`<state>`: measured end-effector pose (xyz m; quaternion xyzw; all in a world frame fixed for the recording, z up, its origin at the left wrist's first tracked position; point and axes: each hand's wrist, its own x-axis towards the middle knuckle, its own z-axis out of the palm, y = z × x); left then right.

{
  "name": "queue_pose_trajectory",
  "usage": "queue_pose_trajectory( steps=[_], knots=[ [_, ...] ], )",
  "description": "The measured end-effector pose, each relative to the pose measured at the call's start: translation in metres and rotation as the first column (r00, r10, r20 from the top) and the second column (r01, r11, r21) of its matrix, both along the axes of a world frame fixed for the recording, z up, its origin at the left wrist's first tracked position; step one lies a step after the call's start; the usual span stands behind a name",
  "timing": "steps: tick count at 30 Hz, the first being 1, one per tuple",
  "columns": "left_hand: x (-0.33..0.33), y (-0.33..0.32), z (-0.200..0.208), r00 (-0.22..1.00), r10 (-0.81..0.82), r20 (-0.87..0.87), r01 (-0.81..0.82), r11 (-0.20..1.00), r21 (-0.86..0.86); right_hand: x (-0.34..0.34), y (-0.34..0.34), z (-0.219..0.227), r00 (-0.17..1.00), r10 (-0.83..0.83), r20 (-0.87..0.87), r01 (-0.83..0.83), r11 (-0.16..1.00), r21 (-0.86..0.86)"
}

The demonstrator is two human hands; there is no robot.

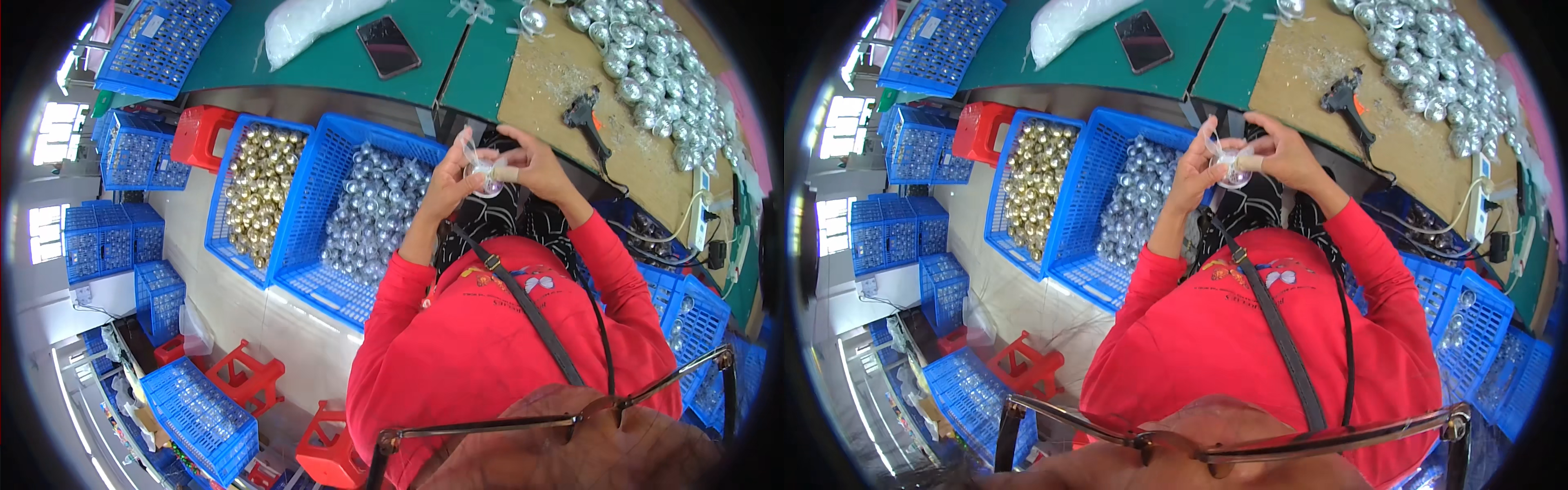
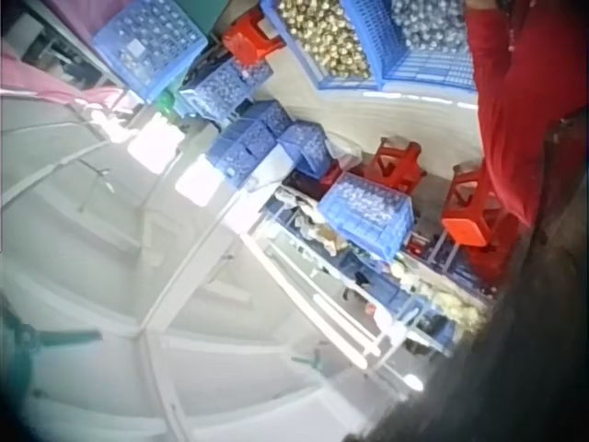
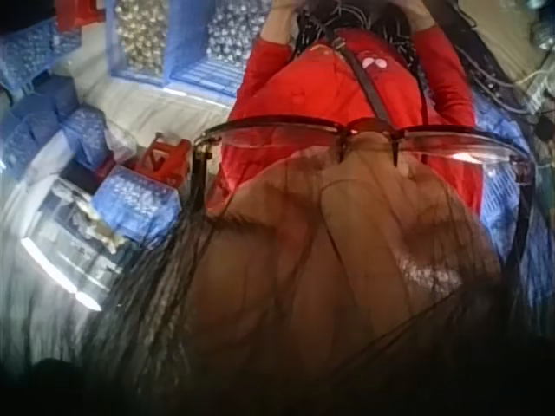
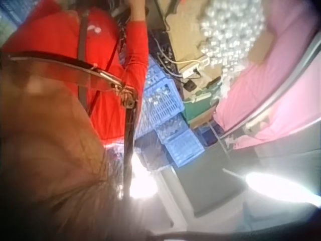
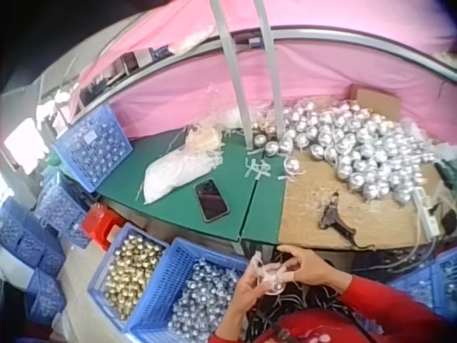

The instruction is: The worker is assembling small silver spherical components by applying hot glue and attaching caps to them at a factory workstation.

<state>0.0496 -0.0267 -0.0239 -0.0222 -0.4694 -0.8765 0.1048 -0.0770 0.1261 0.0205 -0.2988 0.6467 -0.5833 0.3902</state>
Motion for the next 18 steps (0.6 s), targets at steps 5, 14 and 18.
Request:
queue_pose_trajectory(
  steps=[5, 14, 18],
  knots=[
    [0.004, -0.004, -0.011, 0.998, -0.038, 0.047, 0.037, 0.999, 0.034, -0.008, 0.001, -0.007, 0.990, -0.022, 0.142, 0.008, 0.995, 0.098],
    [0.052, -0.053, -0.054, 0.957, 0.156, 0.244, -0.177, 0.982, 0.064, -0.030, 0.009, 0.013, 0.992, -0.095, 0.080, 0.074, 0.970, 0.234],
    [0.085, -0.078, -0.093, 0.862, 0.344, 0.371, -0.378, 0.926, 0.019, -0.069, -0.007, 0.048, 0.774, -0.038, -0.632, 0.163, 0.976, 0.141]
  ],
)
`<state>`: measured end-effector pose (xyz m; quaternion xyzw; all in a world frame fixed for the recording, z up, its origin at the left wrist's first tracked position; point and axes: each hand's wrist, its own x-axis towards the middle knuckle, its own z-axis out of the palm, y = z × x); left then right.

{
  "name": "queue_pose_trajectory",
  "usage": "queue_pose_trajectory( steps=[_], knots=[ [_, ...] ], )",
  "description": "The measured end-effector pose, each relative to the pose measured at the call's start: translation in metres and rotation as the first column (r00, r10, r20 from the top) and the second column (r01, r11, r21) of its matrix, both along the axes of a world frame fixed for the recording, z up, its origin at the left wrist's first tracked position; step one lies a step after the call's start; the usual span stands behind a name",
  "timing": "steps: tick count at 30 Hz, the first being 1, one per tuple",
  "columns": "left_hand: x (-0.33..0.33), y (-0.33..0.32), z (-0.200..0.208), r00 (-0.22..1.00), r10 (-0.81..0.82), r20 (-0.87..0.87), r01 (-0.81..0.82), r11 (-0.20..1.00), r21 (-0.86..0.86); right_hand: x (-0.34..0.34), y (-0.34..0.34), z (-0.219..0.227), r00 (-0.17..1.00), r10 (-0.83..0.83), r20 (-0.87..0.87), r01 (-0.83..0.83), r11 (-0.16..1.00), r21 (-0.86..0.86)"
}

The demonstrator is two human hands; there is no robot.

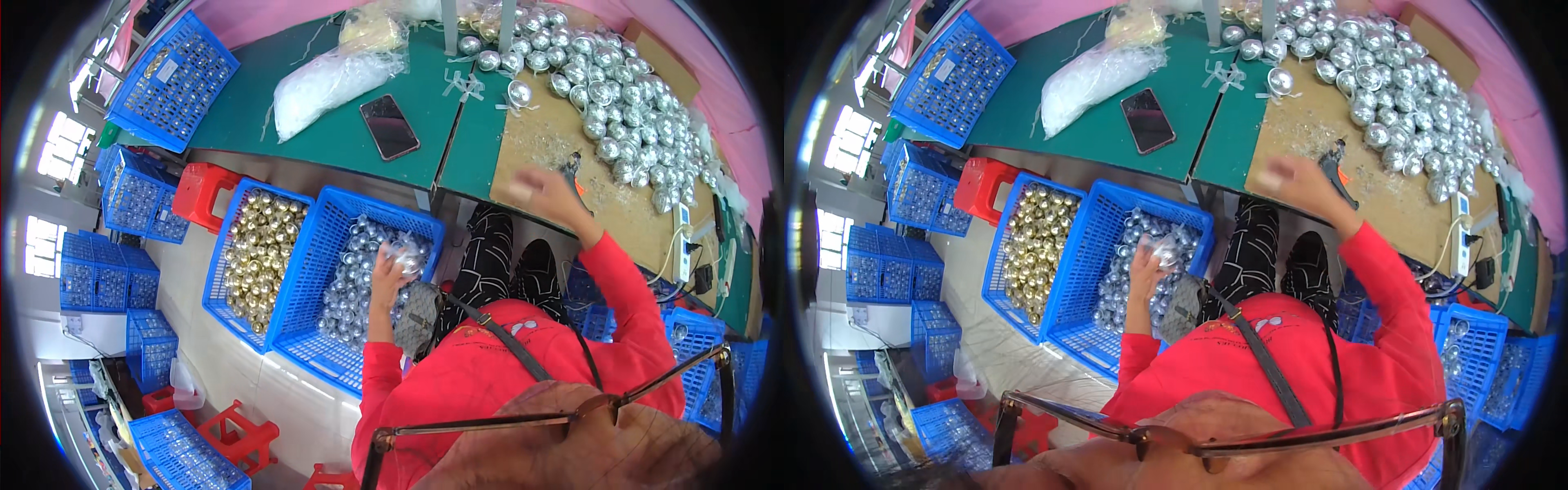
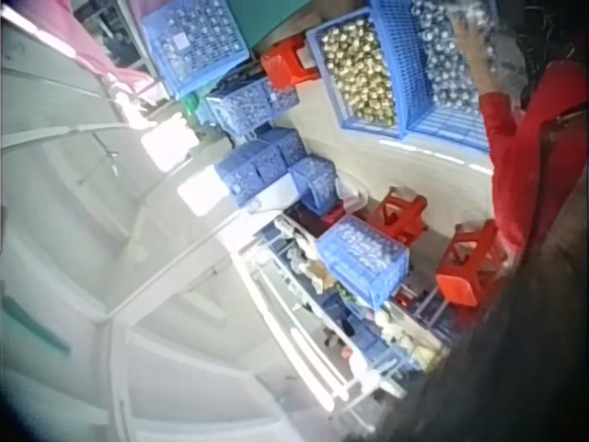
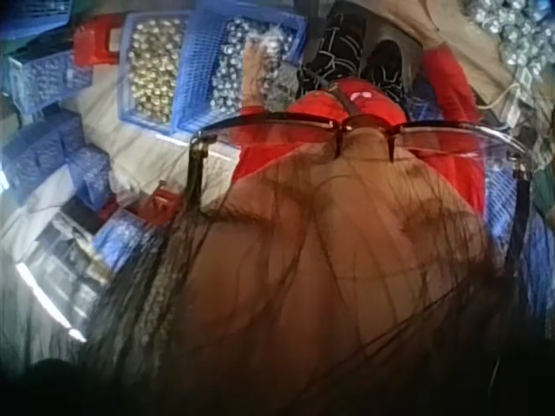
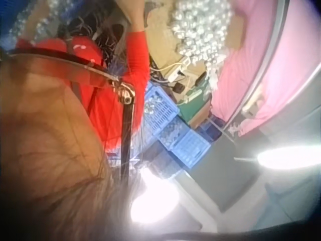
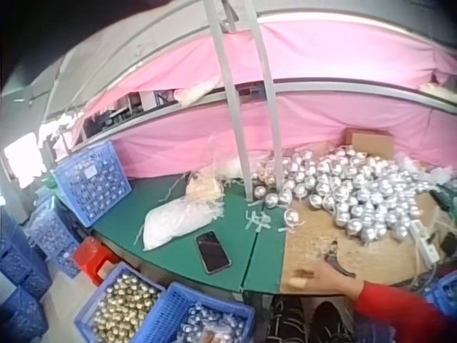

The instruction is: The worker is assembling small silver spherical components by applying hot glue and attaching caps to them at a factory workstation.

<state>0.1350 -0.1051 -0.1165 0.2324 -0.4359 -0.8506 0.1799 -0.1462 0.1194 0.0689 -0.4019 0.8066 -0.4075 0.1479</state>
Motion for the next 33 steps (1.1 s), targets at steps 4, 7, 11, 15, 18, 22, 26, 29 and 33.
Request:
queue_pose_trajectory(
  steps=[4, 7, 11, 15, 18, 22, 26, 29, 33],
  knots=[
    [0.066, -0.058, -0.104, 0.973, 0.039, 0.225, 0.068, 0.893, -0.445, -0.097, -0.047, 0.021, 0.899, -0.103, -0.426, 0.113, 0.994, -0.003],
    [0.082, -0.064, -0.137, 0.881, 0.272, 0.386, -0.146, 0.935, -0.324, -0.186, -0.066, -0.005, 0.844, -0.020, -0.536, 0.072, 0.995, 0.075],
    [0.099, -0.062, -0.162, 0.683, 0.445, 0.579, -0.622, 0.770, 0.143, -0.278, -0.073, -0.058, 0.858, 0.011, -0.513, 0.113, 0.971, 0.210],
    [0.117, -0.047, -0.188, 0.445, 0.533, 0.720, -0.794, 0.606, 0.043, -0.244, -0.088, -0.045, 0.935, -0.146, -0.322, 0.205, 0.967, 0.155],
    [0.105, -0.033, -0.180, 0.590, 0.582, 0.559, -0.677, 0.735, -0.050, -0.233, -0.074, -0.027, 0.878, -0.352, -0.325, 0.403, 0.909, 0.105],
    [0.023, -0.010, -0.049, 0.764, 0.582, 0.280, -0.535, 0.813, -0.230, -0.187, -0.041, 0.001, 0.748, -0.196, 0.634, 0.405, 0.892, -0.202],
    [-0.049, 0.010, 0.053, 0.934, 0.357, -0.023, -0.343, 0.876, -0.340, -0.107, -0.023, 0.021, 0.538, 0.252, 0.804, 0.221, 0.879, -0.423],
    [-0.089, 0.026, 0.098, 0.962, 0.197, -0.190, -0.271, 0.771, -0.576, -0.065, -0.022, 0.019, 0.521, 0.263, 0.812, 0.153, 0.907, -0.392],
    [-0.121, 0.051, 0.145, 0.961, 0.048, -0.271, -0.218, 0.734, -0.643, -0.021, -0.016, 0.018, 0.704, 0.162, 0.691, 0.061, 0.956, -0.286]
  ],
)
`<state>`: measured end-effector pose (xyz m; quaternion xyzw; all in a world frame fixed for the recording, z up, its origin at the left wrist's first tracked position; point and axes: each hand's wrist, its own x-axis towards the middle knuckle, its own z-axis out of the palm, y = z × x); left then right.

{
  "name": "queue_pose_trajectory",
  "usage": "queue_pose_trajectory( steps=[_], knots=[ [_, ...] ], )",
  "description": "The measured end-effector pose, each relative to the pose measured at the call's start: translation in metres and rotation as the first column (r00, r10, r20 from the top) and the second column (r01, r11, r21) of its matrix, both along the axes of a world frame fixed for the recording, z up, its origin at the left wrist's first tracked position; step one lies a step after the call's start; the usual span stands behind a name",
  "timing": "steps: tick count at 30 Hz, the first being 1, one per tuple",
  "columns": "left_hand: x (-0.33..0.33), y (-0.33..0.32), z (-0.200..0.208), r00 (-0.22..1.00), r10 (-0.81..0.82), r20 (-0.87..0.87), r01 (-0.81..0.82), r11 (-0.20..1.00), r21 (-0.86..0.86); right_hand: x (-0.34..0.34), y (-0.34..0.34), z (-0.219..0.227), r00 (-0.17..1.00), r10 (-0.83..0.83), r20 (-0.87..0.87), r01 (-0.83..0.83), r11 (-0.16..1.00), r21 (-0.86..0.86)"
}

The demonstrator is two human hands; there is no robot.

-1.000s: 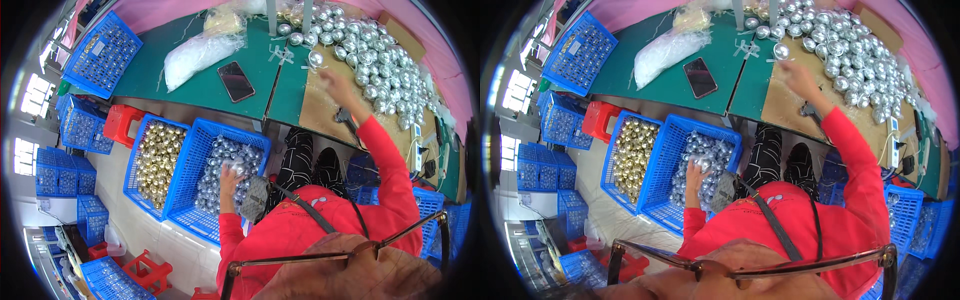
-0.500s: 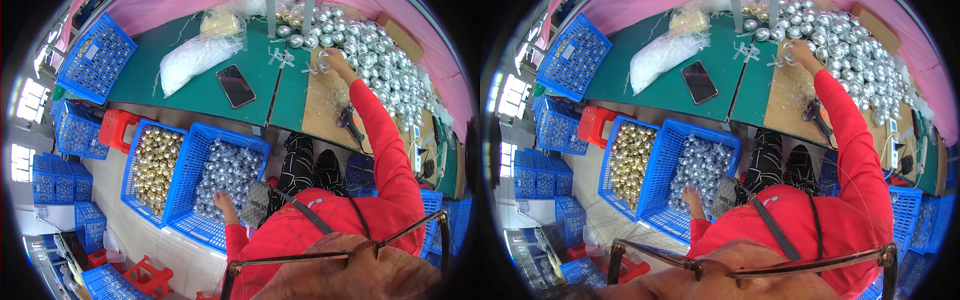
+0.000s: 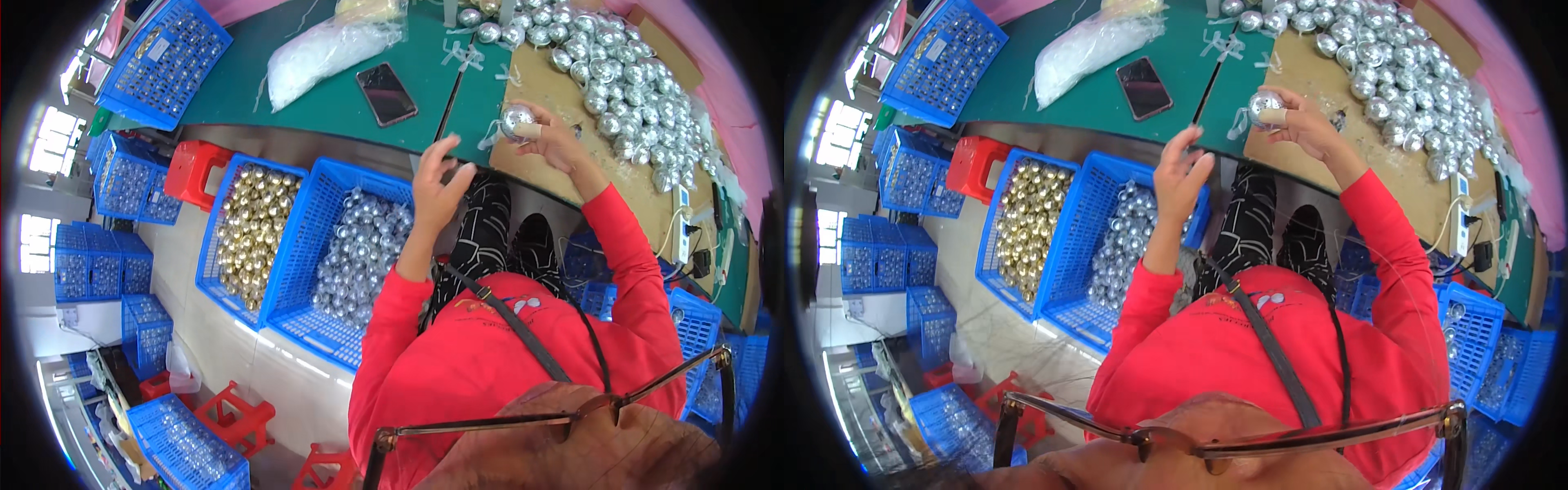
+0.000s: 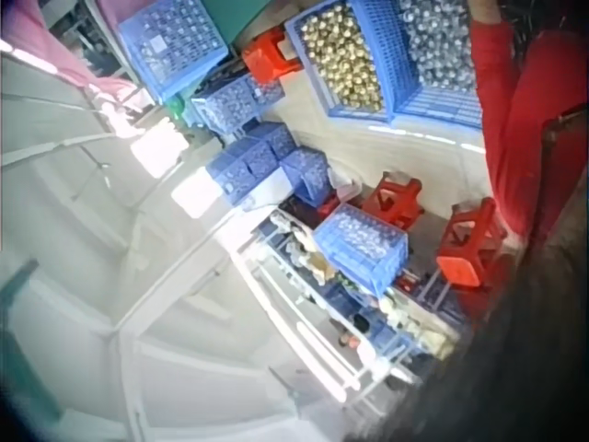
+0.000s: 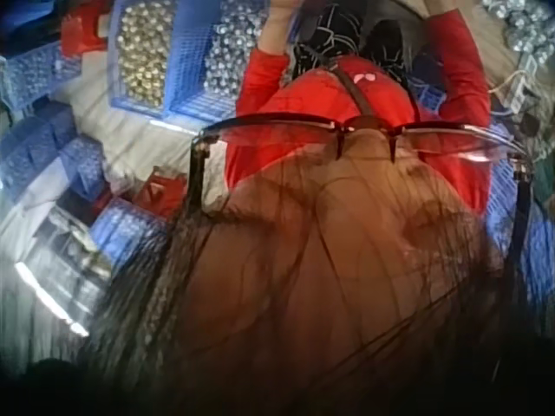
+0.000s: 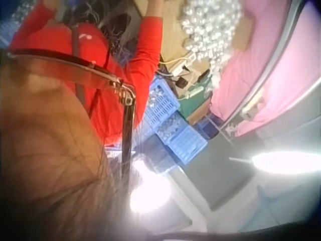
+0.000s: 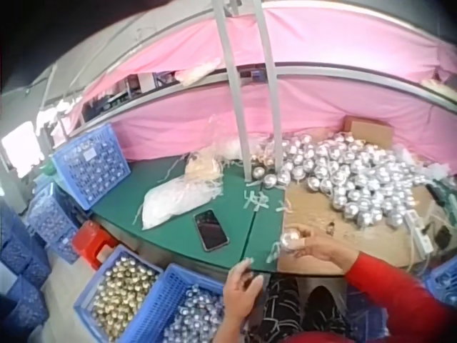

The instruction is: The worker is assembling small silver spherical components by applying hot glue and attaching caps to them at a factory workstation.

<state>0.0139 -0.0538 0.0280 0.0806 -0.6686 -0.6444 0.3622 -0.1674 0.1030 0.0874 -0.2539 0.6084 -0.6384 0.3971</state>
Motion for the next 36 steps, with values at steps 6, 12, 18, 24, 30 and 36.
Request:
queue_pose_trajectory(
  steps=[6, 12, 18, 24, 30, 36],
  knots=[
    [-0.013, 0.006, -0.003, 0.996, -0.090, 0.020, 0.092, 0.991, -0.097, 0.036, 0.015, -0.001, 0.996, 0.012, -0.083, -0.008, 0.999, 0.047],
    [-0.012, 0.018, 0.002, 0.954, -0.291, 0.067, 0.295, 0.953, -0.060, 0.049, 0.031, -0.010, 0.997, 0.053, -0.059, -0.051, 0.998, 0.045],
    [-0.011, 0.034, 0.005, 0.969, -0.200, 0.144, 0.226, 0.954, -0.197, 0.056, 0.039, -0.017, 0.988, 0.049, -0.148, -0.040, 0.997, 0.059],
    [-0.013, 0.041, 0.002, 0.969, -0.151, 0.198, 0.194, 0.956, -0.219, 0.056, 0.047, -0.027, 0.996, 0.015, -0.084, -0.013, 1.000, 0.015],
    [-0.017, 0.046, -0.004, 0.956, -0.059, 0.289, 0.137, 0.956, -0.260, 0.053, 0.056, -0.041, 0.995, 0.018, -0.094, -0.018, 1.000, 0.000],
    [-0.021, 0.047, 0.001, 0.877, -0.201, 0.437, 0.236, 0.971, -0.026, 0.053, 0.061, -0.054, 0.996, -0.016, -0.082, 0.013, 0.999, -0.039]
  ],
)
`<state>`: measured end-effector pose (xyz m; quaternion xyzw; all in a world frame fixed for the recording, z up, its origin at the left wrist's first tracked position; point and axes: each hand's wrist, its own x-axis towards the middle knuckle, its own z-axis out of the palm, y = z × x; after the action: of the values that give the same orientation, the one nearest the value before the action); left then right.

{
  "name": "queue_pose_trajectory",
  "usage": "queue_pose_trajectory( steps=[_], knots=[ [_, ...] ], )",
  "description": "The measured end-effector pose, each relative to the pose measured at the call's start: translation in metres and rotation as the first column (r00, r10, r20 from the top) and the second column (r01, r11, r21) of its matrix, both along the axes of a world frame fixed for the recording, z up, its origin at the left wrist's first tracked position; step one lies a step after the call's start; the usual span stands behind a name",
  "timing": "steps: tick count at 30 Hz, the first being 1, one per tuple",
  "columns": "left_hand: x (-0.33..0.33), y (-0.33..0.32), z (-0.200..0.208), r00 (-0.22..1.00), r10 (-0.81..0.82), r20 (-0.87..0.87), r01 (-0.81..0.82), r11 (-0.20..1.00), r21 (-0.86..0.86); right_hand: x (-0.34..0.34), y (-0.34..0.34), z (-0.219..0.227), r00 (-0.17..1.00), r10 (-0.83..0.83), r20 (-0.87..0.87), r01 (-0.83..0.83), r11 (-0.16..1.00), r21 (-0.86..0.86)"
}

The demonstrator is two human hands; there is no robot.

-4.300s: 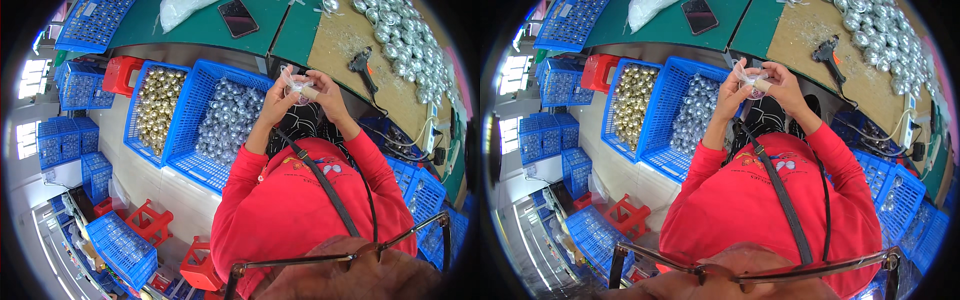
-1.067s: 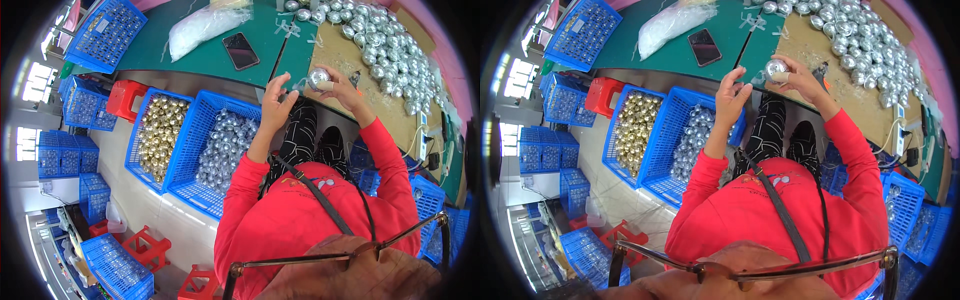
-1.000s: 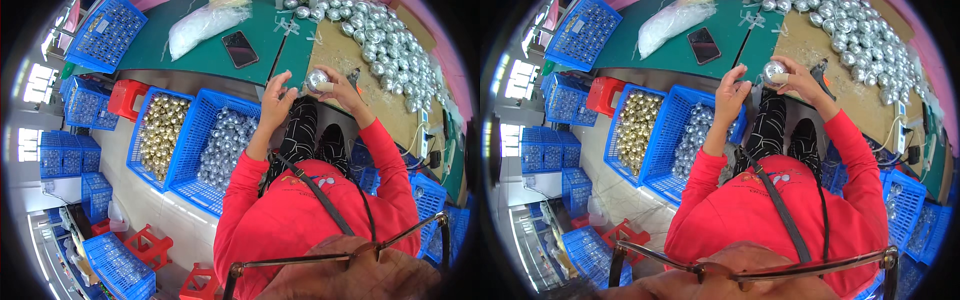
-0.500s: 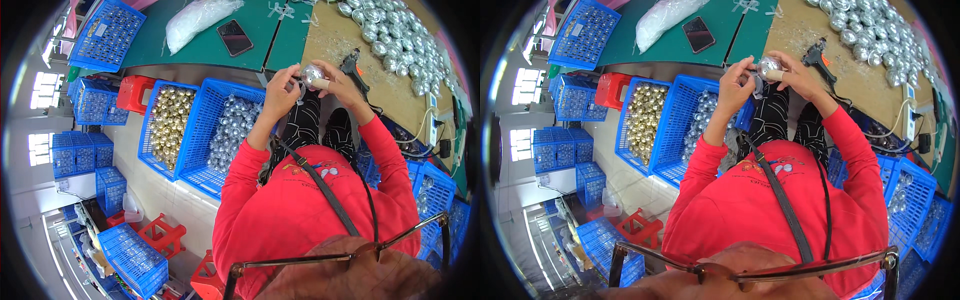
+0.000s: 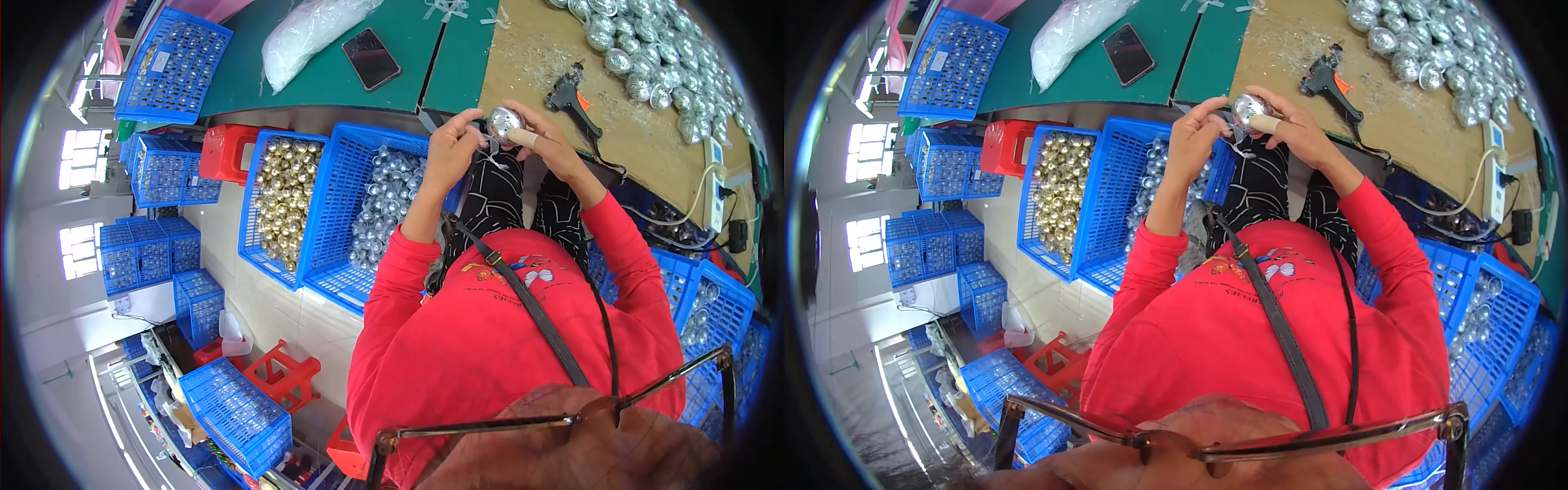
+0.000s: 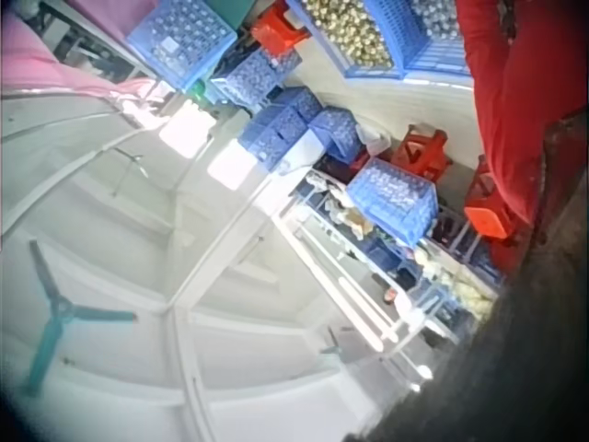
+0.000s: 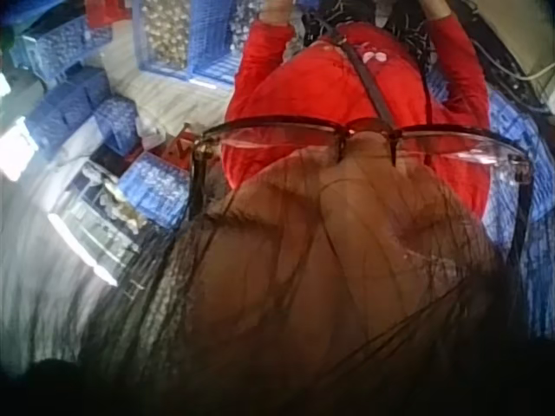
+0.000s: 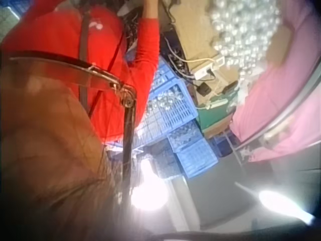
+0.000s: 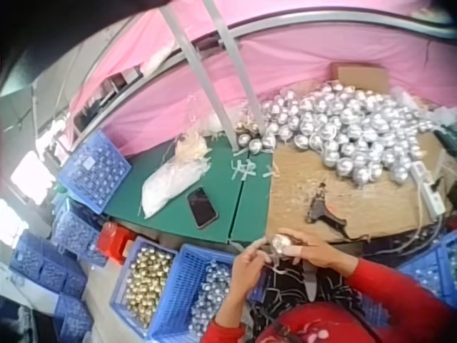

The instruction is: The worker is assembling small silver spherical components by applying hot glue and attaching caps to them at a factory workstation.

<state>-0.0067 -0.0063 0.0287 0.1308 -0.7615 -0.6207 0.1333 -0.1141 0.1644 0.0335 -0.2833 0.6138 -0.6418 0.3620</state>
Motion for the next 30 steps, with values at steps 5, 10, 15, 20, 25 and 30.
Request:
queue_pose_trajectory(
  steps=[5, 10, 15, 20, 25, 30],
  knots=[
    [-0.005, 0.004, -0.010, 0.996, 0.056, -0.065, -0.018, 0.877, 0.480, 0.000, 0.002, -0.007, 0.996, 0.000, 0.086, 0.000, 1.000, -0.005],
    [-0.006, 0.007, -0.022, 0.986, 0.111, -0.127, 0.018, 0.679, 0.734, 0.001, 0.002, -0.012, 0.990, -0.019, 0.141, 0.029, 0.997, -0.074],
    [-0.010, 0.011, -0.028, 0.969, 0.187, -0.164, 0.026, 0.580, 0.815, 0.003, 0.001, -0.017, 0.977, -0.013, 0.215, 0.030, 0.997, -0.076],
    [-0.011, 0.012, -0.034, 0.940, 0.228, -0.255, 0.094, 0.544, 0.834, 0.006, -0.001, -0.018, 0.951, 0.012, 0.308, 0.020, 0.995, -0.101],
    [-0.009, 0.011, -0.037, 0.930, 0.251, -0.270, 0.086, 0.565, 0.821, 0.011, -0.005, -0.019, 0.942, 0.006, 0.336, 0.031, 0.994, -0.104],
    [-0.006, 0.013, -0.030, 0.930, 0.279, -0.240, 0.029, 0.594, 0.804, 0.018, -0.009, -0.026, 0.980, 0.022, 0.198, -0.003, 0.995, -0.097]
  ],
)
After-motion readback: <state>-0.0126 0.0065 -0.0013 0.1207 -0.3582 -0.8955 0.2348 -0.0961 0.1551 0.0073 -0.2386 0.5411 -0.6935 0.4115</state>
